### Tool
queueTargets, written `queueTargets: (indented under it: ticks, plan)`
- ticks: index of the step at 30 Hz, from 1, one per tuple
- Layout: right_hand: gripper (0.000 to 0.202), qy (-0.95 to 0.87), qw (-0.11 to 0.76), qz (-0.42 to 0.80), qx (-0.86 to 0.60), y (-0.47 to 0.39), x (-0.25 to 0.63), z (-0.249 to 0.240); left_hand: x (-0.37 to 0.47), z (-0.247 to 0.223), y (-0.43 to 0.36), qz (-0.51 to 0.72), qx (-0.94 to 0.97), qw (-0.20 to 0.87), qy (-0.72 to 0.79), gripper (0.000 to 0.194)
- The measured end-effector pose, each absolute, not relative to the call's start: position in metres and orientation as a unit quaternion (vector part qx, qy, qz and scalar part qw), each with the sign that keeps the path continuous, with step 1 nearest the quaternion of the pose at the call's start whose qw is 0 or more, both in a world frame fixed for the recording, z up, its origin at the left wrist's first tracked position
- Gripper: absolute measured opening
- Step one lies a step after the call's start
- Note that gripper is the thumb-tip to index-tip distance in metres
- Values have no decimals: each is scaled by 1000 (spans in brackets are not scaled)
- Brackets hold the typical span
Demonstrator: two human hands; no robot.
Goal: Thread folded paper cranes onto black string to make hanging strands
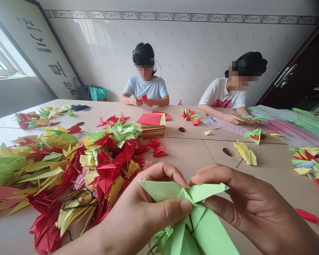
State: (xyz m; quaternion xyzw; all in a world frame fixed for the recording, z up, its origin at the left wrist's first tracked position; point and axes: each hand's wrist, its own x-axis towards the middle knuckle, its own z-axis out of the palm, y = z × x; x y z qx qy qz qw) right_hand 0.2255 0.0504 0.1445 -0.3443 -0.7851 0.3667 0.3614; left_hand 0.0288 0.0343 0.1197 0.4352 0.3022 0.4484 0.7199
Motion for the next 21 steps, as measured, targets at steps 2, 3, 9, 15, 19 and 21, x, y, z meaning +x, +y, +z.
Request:
queueTargets:
  ticks: [2,3,9,15,19,21]
  plan:
    - [21,-782,355,357,-366,49,227,144,29,121,34,457,432,713,310,19]
    - [21,-777,357,357,-376,49,228,143,28,121,35,458,431,712,314,19]
    - [17,-749,373,397,-378,44,233,136,30,122,35,465,425,706,324,19]
    - [15,-744,429,397,-323,38,226,135,31,120,36,479,432,693,321,19]
    - [21,-754,411,422,-290,35,221,135,31,121,36,487,445,673,335,18]
    - [20,-750,410,434,-286,35,220,135,32,122,35,486,442,674,338,18]
